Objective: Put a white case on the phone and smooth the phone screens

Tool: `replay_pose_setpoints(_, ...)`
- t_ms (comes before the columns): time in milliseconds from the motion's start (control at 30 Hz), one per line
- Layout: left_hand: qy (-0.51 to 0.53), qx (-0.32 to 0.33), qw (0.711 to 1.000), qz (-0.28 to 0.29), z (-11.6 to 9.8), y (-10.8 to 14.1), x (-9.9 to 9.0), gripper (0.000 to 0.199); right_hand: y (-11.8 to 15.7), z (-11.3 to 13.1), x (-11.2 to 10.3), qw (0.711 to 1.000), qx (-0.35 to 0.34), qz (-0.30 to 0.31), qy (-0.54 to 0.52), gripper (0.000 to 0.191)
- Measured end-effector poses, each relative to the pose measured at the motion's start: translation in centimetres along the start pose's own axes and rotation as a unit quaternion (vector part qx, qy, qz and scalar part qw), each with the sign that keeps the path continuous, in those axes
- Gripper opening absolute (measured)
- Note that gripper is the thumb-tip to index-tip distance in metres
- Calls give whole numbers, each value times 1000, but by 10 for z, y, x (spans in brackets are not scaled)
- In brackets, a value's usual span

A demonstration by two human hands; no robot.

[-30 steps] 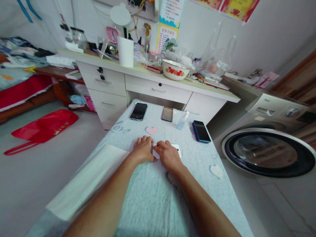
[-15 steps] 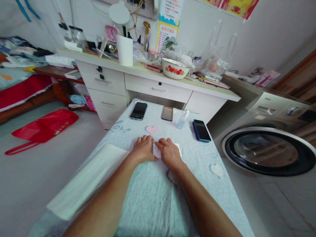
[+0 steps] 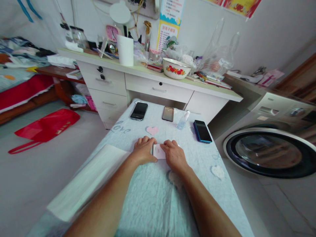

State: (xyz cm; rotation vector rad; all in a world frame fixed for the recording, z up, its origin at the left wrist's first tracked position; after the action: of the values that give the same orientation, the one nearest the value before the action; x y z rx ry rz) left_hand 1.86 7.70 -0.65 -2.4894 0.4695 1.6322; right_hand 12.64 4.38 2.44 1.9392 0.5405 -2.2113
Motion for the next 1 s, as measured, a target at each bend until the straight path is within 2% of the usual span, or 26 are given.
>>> replay_pose_setpoints(200, 7, -4, 1000, -4, -1, 0, -2, 70, 5, 14, 4, 999, -30, 6, -22, 16)
replay_pose_setpoints(467, 8, -1, 1000, -4, -3, 1, -3, 65, 11, 23, 1, 996, -65, 7, -60, 20)
replay_pose_setpoints(633, 7, -2, 1000, -2, -4, 2, -4, 64, 9, 15, 3, 998, -48, 0, -43, 22)
replay_pose_setpoints(833, 1, 3, 1000, 0, -4, 2, -4, 65, 7, -3, 3, 1000, 7, -13, -10, 26)
replay_pose_setpoints(1000, 5, -3, 1000, 10, -3, 2, -5, 65, 7, -2, 2, 1000, 12, -4, -24, 27)
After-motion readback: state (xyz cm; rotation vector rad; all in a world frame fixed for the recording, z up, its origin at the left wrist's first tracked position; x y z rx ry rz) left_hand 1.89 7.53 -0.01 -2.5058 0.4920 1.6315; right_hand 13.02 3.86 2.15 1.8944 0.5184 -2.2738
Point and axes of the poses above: each hand's wrist, its own y-axis away from the middle knuckle, its own x-axis out of the palm, z = x × y, the point moved 9 cm from there along -y, towards the middle knuckle, and after that the axes turned 6 degrees about -z, right-handed, at the moved point
